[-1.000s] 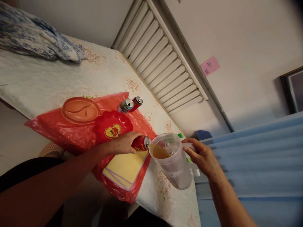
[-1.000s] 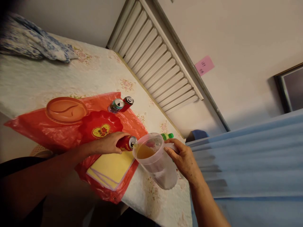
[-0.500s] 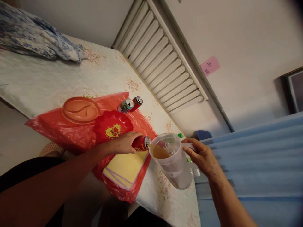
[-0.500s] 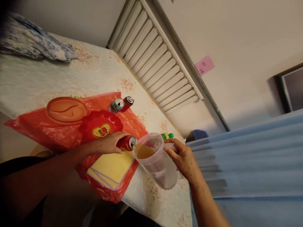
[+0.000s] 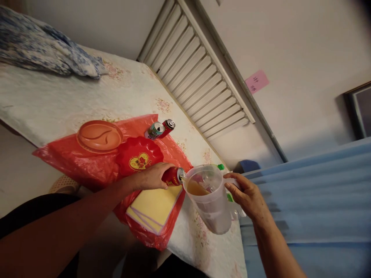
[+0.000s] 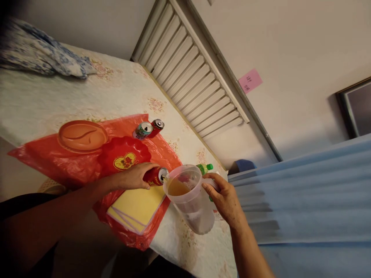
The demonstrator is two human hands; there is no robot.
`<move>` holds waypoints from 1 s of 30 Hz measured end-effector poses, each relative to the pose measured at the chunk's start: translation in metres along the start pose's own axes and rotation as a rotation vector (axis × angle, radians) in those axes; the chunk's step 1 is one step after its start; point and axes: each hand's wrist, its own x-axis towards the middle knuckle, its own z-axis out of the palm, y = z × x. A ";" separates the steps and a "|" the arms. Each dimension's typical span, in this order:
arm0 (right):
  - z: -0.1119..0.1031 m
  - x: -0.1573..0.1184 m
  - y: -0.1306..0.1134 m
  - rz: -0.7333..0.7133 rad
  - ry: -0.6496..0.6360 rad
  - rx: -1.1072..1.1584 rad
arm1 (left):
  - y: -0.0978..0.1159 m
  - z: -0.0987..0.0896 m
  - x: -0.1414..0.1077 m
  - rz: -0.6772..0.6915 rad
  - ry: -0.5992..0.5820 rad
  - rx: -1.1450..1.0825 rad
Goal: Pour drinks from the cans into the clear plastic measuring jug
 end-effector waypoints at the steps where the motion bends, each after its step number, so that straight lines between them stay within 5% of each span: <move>1: 0.001 -0.001 0.004 0.008 0.020 0.033 | -0.001 0.001 0.000 0.001 0.022 0.017; 11: 0.011 -0.001 0.031 0.109 0.168 0.592 | 0.001 0.000 -0.005 -0.013 0.075 0.033; 23: 0.047 0.045 -0.020 -0.075 0.399 0.993 | 0.017 -0.007 -0.028 -0.107 -0.109 -0.170; 30: 0.094 0.085 -0.034 -0.113 0.307 1.248 | 0.017 -0.002 -0.036 -0.138 -0.227 -0.289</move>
